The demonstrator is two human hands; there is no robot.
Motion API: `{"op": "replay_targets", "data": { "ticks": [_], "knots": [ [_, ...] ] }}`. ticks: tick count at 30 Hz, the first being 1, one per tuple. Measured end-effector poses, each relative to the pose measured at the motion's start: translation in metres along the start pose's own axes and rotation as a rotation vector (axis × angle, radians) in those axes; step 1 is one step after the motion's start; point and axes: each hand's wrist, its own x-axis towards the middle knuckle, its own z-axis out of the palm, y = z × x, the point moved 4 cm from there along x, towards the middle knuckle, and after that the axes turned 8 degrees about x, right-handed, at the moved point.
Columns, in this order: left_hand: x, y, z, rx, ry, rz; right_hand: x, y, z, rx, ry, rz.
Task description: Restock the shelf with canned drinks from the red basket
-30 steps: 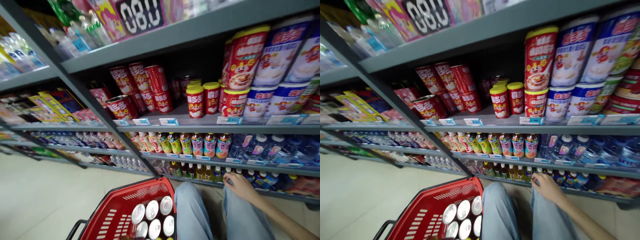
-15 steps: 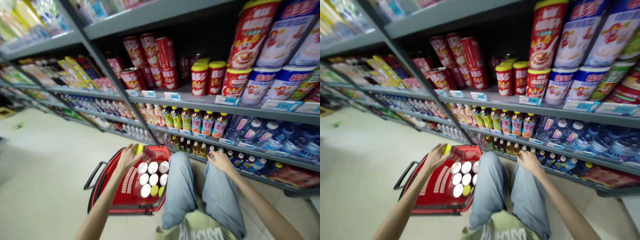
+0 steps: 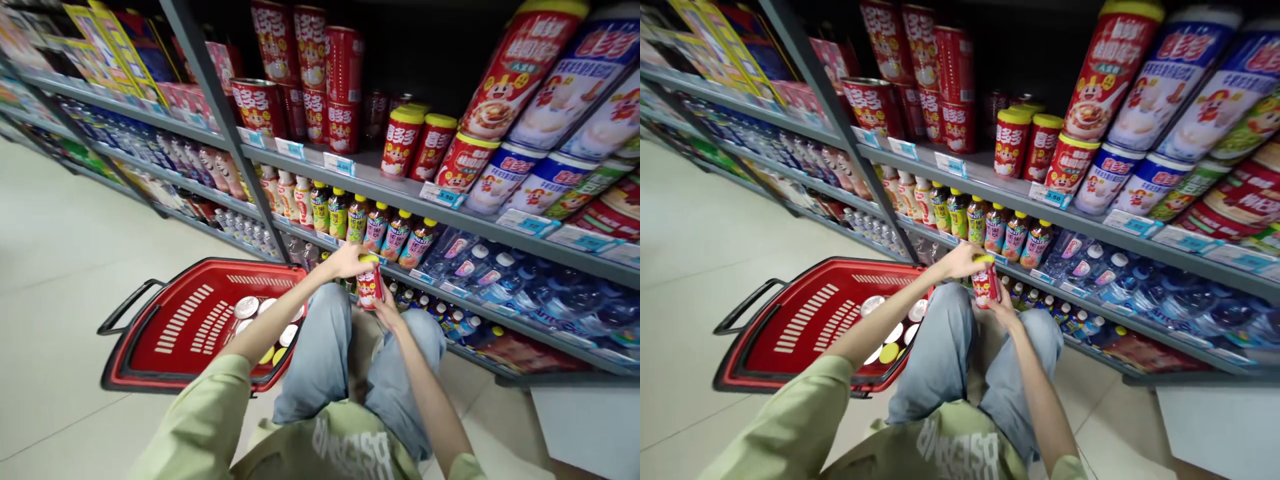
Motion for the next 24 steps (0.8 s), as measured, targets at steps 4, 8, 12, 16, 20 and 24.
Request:
{"op": "replay_targets", "data": {
  "ticks": [4, 8, 12, 16, 20, 24],
  "knots": [
    [0.004, -0.023, 0.04, -0.244, -0.049, -0.055, 0.0, 0.013, -0.012, 0.17, 0.125, 0.016],
    [-0.008, -0.059, 0.083, -0.667, -0.072, -0.32, -0.001, 0.008, -0.014, 0.228, 0.103, 0.059],
    [-0.017, -0.078, 0.117, -0.851, -0.099, -0.395, 0.002, 0.008, -0.009, 0.294, 0.075, 0.128],
    [-0.016, -0.082, 0.122, -1.003, -0.055, -0.434, 0.009, 0.016, -0.006, 0.29, 0.085, 0.112],
    [-0.016, -0.08, 0.114, -1.074, -0.045, -0.436, 0.014, 0.022, -0.004, 0.282, 0.096, 0.109],
    [-0.02, -0.08, 0.107, -1.02, -0.076, -0.432, 0.016, 0.027, -0.004, 0.297, 0.128, 0.131]
  ]
}}
